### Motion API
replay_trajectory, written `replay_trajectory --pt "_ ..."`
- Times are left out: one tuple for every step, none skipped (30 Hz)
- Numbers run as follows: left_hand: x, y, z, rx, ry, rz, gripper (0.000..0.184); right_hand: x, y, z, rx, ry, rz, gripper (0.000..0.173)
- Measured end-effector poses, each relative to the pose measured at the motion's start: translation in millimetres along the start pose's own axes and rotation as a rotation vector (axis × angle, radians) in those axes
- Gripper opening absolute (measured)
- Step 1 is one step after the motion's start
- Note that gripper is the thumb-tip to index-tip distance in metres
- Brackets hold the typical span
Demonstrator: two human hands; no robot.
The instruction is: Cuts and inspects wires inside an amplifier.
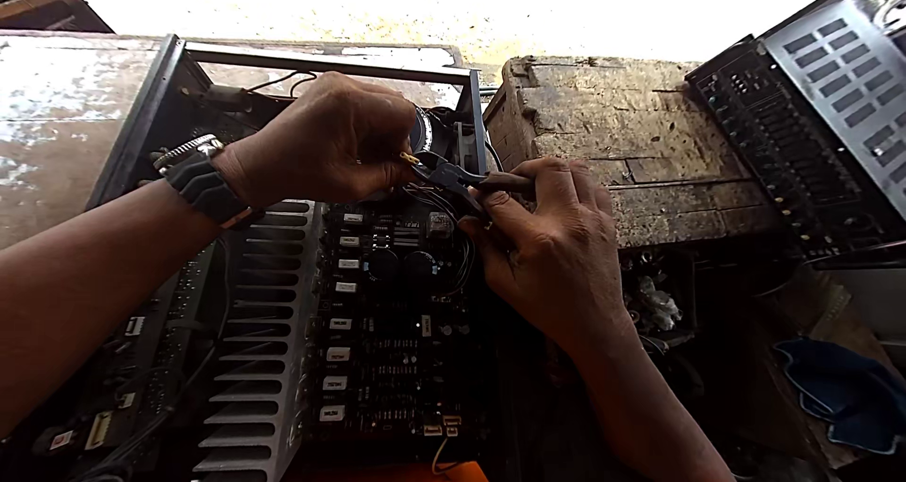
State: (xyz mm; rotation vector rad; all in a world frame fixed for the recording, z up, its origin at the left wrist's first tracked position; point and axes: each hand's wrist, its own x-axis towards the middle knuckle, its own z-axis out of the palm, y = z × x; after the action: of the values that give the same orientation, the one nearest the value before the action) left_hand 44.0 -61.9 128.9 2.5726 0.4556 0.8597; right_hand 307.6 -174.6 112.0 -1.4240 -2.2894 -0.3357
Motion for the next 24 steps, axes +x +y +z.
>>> replay_trajectory --pt "0.0 0.2 0.1 0.002 0.000 0.003 0.013 -0.1 -0.3 -0.2 -0.004 -0.001 0.000 0.034" --pt "0.1 0.4 0.1 0.003 0.000 0.006 0.013 -0.3 -0.6 -0.3 -0.010 -0.001 -0.001 0.034" --pt "0.3 0.5 0.0 0.003 0.001 0.008 0.012 -0.4 -0.8 -0.4 -0.014 0.001 -0.001 0.034" --pt "0.4 0.5 -0.2 0.005 -0.001 0.010 0.012 -0.6 -0.9 -0.5 -0.014 0.003 -0.001 0.034" --pt "0.3 0.4 -0.4 0.012 -0.004 0.016 0.012 -0.5 -1.1 -0.6 -0.011 0.004 -0.002 0.034" --pt "0.2 0.4 -0.6 0.019 -0.005 0.021 0.012 -0.5 -1.3 -0.7 -0.014 0.003 -0.002 0.034" --pt "0.1 0.5 -0.9 0.023 -0.007 0.022 0.013 -0.6 -1.5 -1.3 -0.018 -0.002 -0.001 0.034" --pt "0.2 0.5 -1.0 0.024 -0.009 0.021 0.014 -0.6 -1.7 -2.2 -0.025 -0.008 0.001 0.034" --pt "0.3 0.3 -1.0 0.024 -0.009 0.021 0.015 -0.6 -2.2 -3.3 -0.037 -0.014 0.004 0.035" --pt "0.4 0.2 -1.0 0.024 -0.010 0.020 0.015 -0.6 -2.6 -4.3 -0.051 -0.020 0.005 0.035" --pt "0.4 0.1 -0.9 0.022 -0.013 0.020 0.015 -0.7 -2.9 -4.8 -0.063 -0.022 0.004 0.036" --pt "0.4 0.2 -1.0 0.021 -0.015 0.019 0.014 -0.9 -3.2 -5.0 -0.069 -0.022 0.004 0.036" --pt "0.5 0.3 -1.1 0.021 -0.014 0.018 0.014 -1.2 -3.5 -5.0 -0.071 -0.022 0.004 0.036" --pt "0.4 0.2 -1.1 0.022 -0.013 0.018 0.014 -1.5 -3.8 -4.8 -0.068 -0.023 0.004 0.035" --pt "0.3 0.1 -0.9 0.021 -0.011 0.017 0.013 -1.7 -4.0 -4.5 -0.061 -0.023 0.005 0.035" --pt "0.2 -0.2 -1.0 0.025 -0.010 0.017 0.013 -1.7 -4.2 -4.3 -0.060 -0.024 0.006 0.034" --pt "0.1 -0.5 -1.1 0.029 -0.011 0.014 0.013 -1.5 -4.4 -4.3 -0.061 -0.029 0.007 0.034" --pt "0.1 -0.5 -1.3 0.032 -0.012 0.013 0.013 -1.2 -4.6 -4.7 -0.062 -0.034 0.006 0.034" --pt "0.3 -0.2 -1.5 0.034 -0.012 0.012 0.013 -0.9 -4.8 -5.0 -0.063 -0.037 0.006 0.034" --pt "0.5 -0.1 -1.5 0.036 -0.013 0.012 0.013 -0.7 -5.0 -5.1 -0.066 -0.041 0.006 0.034" --pt "0.5 0.0 -1.7 0.036 -0.016 0.012 0.014 -0.5 -5.0 -5.3 -0.068 -0.044 0.005 0.034" --pt "0.5 0.0 -1.9 0.034 -0.019 0.013 0.014 -0.2 -5.0 -5.5 -0.067 -0.048 0.004 0.033" --pt "0.5 -0.2 -2.2 0.033 -0.022 0.014 0.014 0.2 -4.9 -5.7 -0.068 -0.052 0.002 0.034" --pt "0.3 -0.3 -2.6 0.030 -0.025 0.012 0.014 0.6 -4.8 -5.5 -0.067 -0.054 -0.003 0.034"
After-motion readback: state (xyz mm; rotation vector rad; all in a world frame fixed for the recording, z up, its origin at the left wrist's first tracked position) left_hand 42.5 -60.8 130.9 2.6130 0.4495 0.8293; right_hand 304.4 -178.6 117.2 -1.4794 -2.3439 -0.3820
